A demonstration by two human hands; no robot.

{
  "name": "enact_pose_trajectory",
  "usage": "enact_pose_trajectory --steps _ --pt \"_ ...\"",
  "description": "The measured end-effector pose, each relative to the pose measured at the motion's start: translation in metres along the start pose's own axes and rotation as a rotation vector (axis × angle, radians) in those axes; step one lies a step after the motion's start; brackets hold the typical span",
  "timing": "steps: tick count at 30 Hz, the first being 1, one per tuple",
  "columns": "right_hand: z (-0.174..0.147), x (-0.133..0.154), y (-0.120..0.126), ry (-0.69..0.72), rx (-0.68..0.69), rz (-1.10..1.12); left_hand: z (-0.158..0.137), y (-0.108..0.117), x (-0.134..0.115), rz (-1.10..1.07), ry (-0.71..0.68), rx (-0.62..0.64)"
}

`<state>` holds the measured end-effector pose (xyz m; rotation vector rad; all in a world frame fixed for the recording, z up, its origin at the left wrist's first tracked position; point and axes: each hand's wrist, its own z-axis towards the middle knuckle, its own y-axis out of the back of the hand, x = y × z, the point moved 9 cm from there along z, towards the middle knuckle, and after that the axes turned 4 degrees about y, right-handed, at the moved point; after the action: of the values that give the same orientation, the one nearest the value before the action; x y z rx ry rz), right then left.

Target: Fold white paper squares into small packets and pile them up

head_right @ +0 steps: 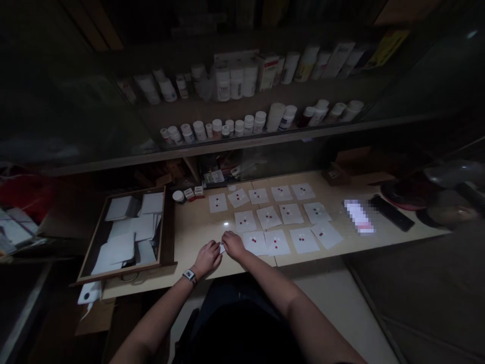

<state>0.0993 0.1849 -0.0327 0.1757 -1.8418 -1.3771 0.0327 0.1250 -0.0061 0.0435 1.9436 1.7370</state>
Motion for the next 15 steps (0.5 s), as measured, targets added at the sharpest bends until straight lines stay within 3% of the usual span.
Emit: enact_pose_trajectory --steps 8,15 --pt "-0.011 0.017 -0.008 0.249 0.052 -0.132 -0.008 -0.006 0.007 0.044 0.032 -0.014" --pt "-0.019 0.016 -0.01 0.295 0.045 -0.165 -0.013 -0.007 0.012 -0.053 0.043 -0.131"
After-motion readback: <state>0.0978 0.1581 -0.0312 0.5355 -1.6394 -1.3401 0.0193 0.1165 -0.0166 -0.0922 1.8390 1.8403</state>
